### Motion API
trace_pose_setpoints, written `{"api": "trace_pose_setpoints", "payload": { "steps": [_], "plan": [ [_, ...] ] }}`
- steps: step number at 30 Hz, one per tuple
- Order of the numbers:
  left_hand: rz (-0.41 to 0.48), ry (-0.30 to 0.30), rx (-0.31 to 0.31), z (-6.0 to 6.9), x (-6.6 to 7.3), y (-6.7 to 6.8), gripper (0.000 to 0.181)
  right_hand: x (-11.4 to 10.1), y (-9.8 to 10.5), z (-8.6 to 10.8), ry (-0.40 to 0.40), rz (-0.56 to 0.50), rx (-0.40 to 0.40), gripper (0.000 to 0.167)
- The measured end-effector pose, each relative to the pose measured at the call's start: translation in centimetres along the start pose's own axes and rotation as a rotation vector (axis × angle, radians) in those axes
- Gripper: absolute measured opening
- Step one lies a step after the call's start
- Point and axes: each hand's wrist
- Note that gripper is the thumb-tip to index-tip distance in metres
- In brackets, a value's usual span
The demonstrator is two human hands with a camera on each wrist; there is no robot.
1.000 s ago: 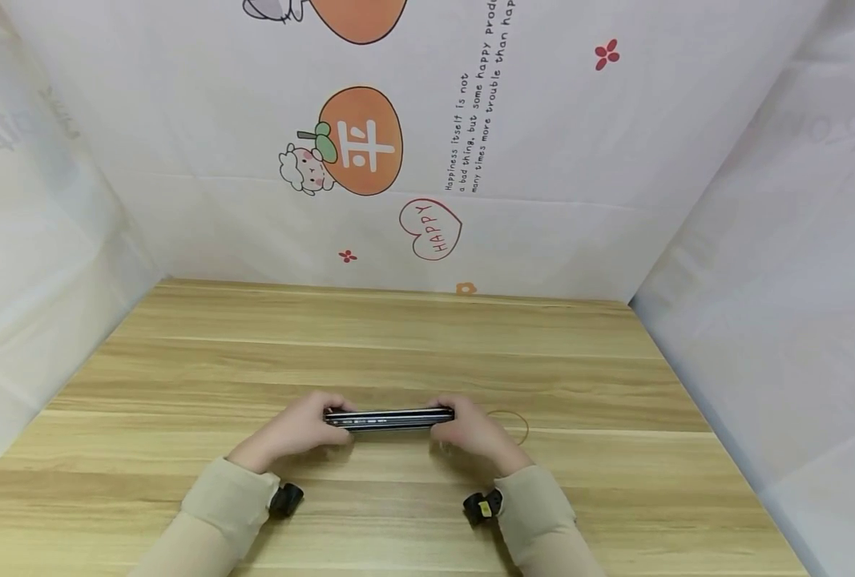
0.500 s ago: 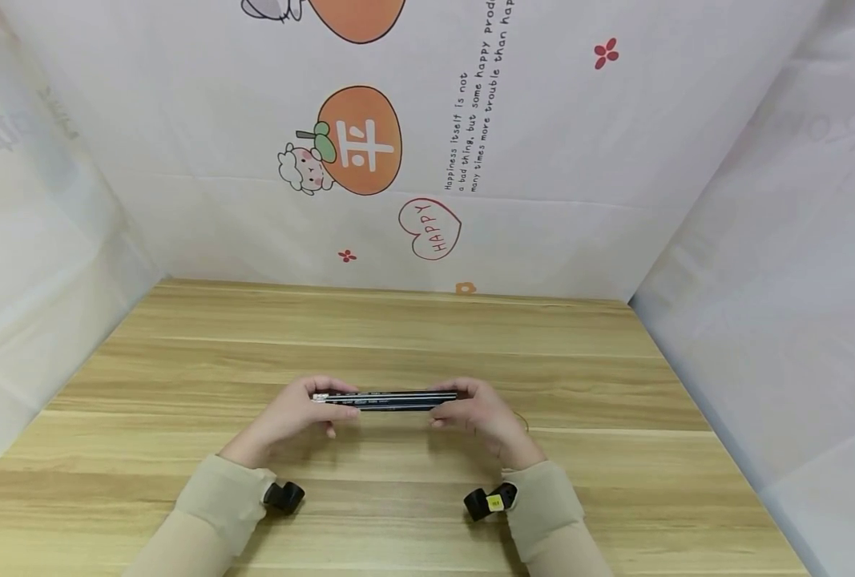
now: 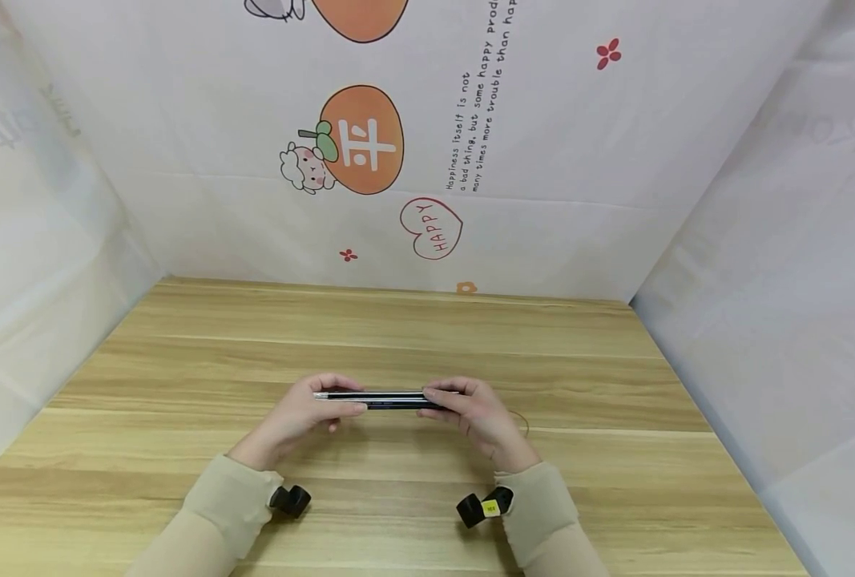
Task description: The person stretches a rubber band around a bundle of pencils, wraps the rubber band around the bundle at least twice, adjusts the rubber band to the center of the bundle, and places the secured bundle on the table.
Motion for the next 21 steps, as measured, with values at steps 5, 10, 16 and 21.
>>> {"api": "trace_pose_setpoints", "payload": {
  "steps": [5, 10, 16, 21],
  "plan": [
    [0.025, -0.022, -0.016, -0.1, -0.1, -0.2, 0.047, 0.1, -0.3, 0.1, 0.017, -0.003, 0.009, 0.014],
    [0.146, -0.035, -0.076, -0.1, -0.2, -0.4, 0.053, 0.2, -1.2, 0.0, 0.027, 0.011, 0.059, 0.030],
    [0.254, -0.033, -0.093, -0.2, -0.2, -0.5, 0.051, 0.6, -2.3, -0.3, 0.057, 0.034, 0.150, 0.038],
    [0.276, -0.023, -0.077, 0.0, 0.1, -0.5, 0.048, 0.9, -2.8, -0.3, 0.074, 0.050, 0.191, 0.040]
  ]
}}
Point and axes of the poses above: each hand's wrist, its own z-axis away from the middle knuckle, its own y-axis out of the back of the hand, x = y × z, and after that the axes turned 5 degrees about -z, right-handed
